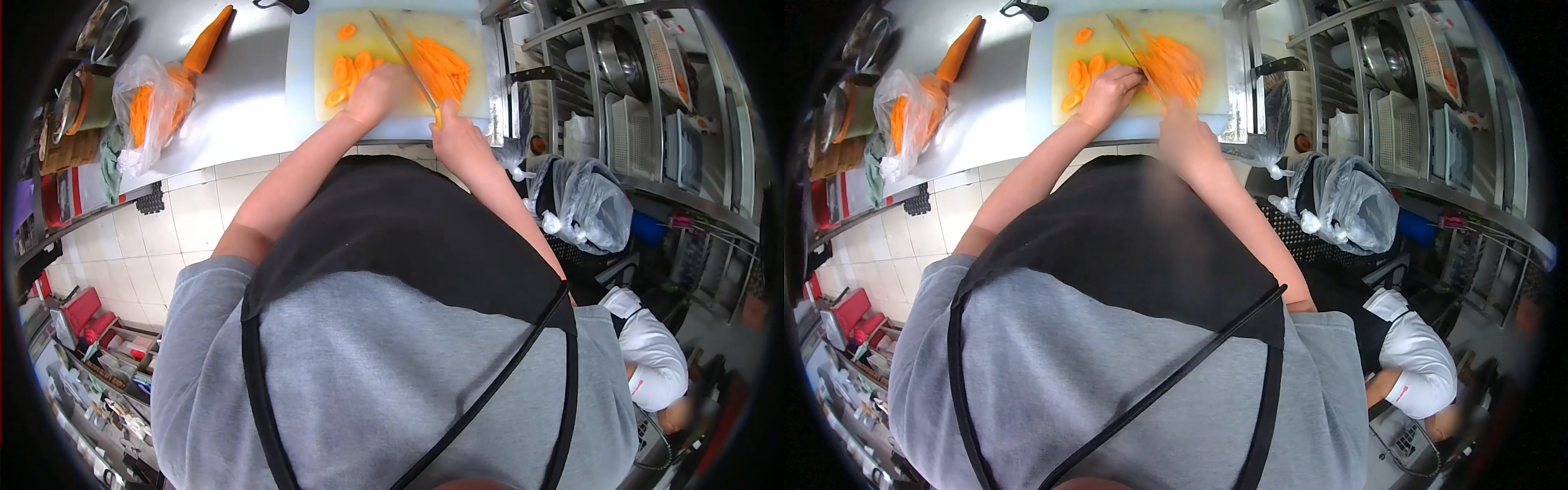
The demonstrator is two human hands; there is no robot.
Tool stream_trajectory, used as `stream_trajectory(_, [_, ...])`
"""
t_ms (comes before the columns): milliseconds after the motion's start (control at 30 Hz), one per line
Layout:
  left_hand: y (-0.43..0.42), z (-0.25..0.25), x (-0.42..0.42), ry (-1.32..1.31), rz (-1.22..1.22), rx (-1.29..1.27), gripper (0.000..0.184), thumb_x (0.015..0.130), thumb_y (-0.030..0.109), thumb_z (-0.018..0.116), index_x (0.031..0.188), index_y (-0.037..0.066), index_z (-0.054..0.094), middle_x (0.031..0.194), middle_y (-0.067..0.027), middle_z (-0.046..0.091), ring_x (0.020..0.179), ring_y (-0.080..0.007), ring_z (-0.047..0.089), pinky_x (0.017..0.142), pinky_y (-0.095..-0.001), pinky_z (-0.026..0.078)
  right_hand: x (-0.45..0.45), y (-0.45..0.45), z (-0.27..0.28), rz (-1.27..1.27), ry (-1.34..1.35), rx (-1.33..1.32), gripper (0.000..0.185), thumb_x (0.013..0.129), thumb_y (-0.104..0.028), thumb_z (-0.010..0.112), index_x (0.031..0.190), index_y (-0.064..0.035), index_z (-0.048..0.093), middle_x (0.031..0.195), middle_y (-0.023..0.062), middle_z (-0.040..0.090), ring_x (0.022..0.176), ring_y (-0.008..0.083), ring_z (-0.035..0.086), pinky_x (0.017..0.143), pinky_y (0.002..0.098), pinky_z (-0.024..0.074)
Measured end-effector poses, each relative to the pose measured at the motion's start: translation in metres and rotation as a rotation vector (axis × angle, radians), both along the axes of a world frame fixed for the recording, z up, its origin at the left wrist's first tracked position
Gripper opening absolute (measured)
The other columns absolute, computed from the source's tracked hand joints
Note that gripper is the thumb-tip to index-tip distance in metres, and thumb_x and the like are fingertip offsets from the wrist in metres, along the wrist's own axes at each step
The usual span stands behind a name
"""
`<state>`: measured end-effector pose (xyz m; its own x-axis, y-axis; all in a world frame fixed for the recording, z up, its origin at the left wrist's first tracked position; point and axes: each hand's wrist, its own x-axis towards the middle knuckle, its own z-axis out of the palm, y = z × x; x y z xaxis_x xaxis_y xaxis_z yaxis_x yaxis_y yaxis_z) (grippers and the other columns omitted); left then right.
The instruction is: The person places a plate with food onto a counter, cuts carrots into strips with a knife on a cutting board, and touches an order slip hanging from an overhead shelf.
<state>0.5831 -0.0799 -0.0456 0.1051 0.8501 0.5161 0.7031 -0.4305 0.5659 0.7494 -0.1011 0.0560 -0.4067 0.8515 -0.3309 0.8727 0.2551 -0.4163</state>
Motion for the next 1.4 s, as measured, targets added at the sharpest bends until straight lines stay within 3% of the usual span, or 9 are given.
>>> stream_trajectory(533, [-0.002,0.017,-0.005,-0.09,0.016,-0.089,0.012,0.069,0.004,0.061,0.081,0.003,0.063,0.083,-0.0096,0.06,0.078,-0.027,0.057,0.069,-0.0356,0.047,-0.004,0.022,-0.024,-0.019,0.118,-0.017,0.024,0.082,-0.016,0.047,0.096,0.0022,0.041,0.086,0.0284,0.057,0.085,0.0438,0.054,0.074,0.049,0.0419])
stream_trajectory(633, [-0.003,0.029,-0.012,0.155,0.077,-0.06,0.014,0.067,0.005,0.062,0.081,0.004,0.063,0.083,-0.0106,0.06,0.078,-0.0275,0.056,0.07,-0.037,0.046,0.0,0.024,-0.017,-0.015,0.117,-0.044,0.028,0.082,-0.018,0.049,0.099,0.0024,0.041,0.091,0.0288,0.056,0.089,0.0431,0.053,0.076,0.0474,0.0422])
stream_trajectory(833, [0.009,0.007,0.005,0.157,0.07,-0.026,0.011,0.066,0.009,0.064,0.076,0.004,0.061,0.077,-0.0106,0.06,0.077,-0.0282,0.055,0.069,-0.0376,0.046,0.01,0.031,-0.024,-0.059,0.174,-0.186,0.029,0.082,-0.019,0.048,0.103,0.0011,0.042,0.098,0.0279,0.055,0.094,0.0423,0.052,0.08,0.0462,0.0416])
stream_trajectory(900, [0.014,0.008,0.008,0.133,0.054,-0.023,0.01,0.068,0.009,0.064,0.075,0.004,0.061,0.075,-0.0103,0.06,0.078,-0.0294,0.055,0.069,-0.0379,0.045,0.017,0.031,-0.044,0.026,0.197,0.133,0.03,0.084,-0.02,0.05,0.104,-0.0018,0.037,0.074,0.0277,0.057,0.069,0.045,0.055,0.06,0.0505,0.0435])
stream_trajectory(1000, [0.015,0.02,0.01,0.044,0.024,-0.13,0.009,0.071,0.009,0.062,0.078,0.004,0.06,0.079,-0.0113,0.06,0.079,-0.0301,0.056,0.07,-0.0377,0.046,0.02,0.028,-0.039,-0.035,0.19,0.166,0.026,0.084,-0.02,0.05,0.1,-0.0035,0.038,0.075,0.0268,0.057,0.067,0.0445,0.056,0.059,0.0508,0.0435])
stream_trajectory(1133, [0.007,0.053,-0.003,-0.064,0.189,0.024,0.028,0.078,0.014,0.059,0.103,0.004,0.055,0.107,-0.0144,0.054,0.1,-0.0321,0.051,0.084,-0.0377,0.041,0.021,0.021,-0.017,-0.099,0.151,0.063,0.023,0.084,-0.018,0.05,0.097,-0.0046,0.038,0.077,0.0246,0.058,0.068,0.0439,0.056,0.059,0.0515,0.0436])
stream_trajectory(1200, [0.007,0.06,-0.007,-0.047,0.215,0.066,0.037,0.081,0.018,0.057,0.115,0.003,0.05,0.12,-0.0158,0.049,0.11,-0.0335,0.046,0.092,-0.0386,0.038,0.025,0.018,-0.022,-0.067,0.121,0.253,0.023,0.081,-0.017,0.051,0.096,-0.0054,0.037,0.077,0.0212,0.059,0.067,0.0419,0.057,0.058,0.0511,0.0442])
stream_trajectory(1267, [0.008,0.057,-0.008,0.233,0.173,-0.058,0.054,0.087,0.035,0.046,0.128,0.001,0.036,0.134,-0.0166,0.034,0.129,-0.0351,0.021,0.104,-0.0477,0.019,0.028,0.017,-0.016,-0.054,0.082,0.257,0.023,0.083,-0.019,0.046,0.1,-0.0046,0.039,0.08,0.0224,0.059,0.072,0.0412,0.058,0.062,0.0494,0.0454])
stream_trajectory(1400, [0.009,0.056,0.003,0.6,0.16,-0.221,0.063,0.09,0.044,0.035,0.133,-0.001,0.027,0.14,-0.0154,0.024,0.133,-0.0336,0.01,0.106,-0.0501,0.009,0.033,0.017,-0.025,-0.03,0.062,0.372,0.021,0.083,-0.018,0.043,0.1,-0.0052,0.043,0.08,0.0216,0.059,0.075,0.039,0.059,0.064,0.0464,0.0478])
